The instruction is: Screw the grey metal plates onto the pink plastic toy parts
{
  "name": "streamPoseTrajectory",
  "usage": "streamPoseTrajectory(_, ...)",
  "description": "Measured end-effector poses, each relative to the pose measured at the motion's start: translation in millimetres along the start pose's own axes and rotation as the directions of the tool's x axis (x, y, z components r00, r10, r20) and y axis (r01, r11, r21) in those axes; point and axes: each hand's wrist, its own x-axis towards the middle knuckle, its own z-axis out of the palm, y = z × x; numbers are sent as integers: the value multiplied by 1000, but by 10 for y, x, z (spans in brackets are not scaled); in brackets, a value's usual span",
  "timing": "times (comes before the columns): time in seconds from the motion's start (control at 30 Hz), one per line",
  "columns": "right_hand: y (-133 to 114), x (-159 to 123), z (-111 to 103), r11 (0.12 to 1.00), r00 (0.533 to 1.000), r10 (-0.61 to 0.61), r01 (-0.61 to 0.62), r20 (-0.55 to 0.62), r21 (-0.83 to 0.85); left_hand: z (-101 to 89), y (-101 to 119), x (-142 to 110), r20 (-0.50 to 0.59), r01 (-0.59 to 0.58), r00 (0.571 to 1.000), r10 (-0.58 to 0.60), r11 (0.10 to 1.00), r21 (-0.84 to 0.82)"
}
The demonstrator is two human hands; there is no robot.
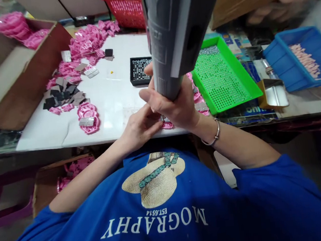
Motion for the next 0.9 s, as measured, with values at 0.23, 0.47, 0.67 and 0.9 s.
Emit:
streamPoseTrajectory(0.23,-50,1,-27,999,1000,10,-11,-18,-43,1,9,2,1,1,1000,-1,1000,-21)
streamPoseTrajectory(0.47,44,-10,-21,999,998,-40,39,-40,-26,2,4,-3,-4,-14,1000,14,1000,2)
streamPoseTrajectory(0.67,5,-14,-12,994,999,-8,3,-41,-113,5,-4,-6,-11,-28,1000,29,999,17)
streamPoseTrajectory(0.9,9,-46,-15,996,997,64,-62,39,-58,-15,-16,14,3,-1,1000,1,999,-33)
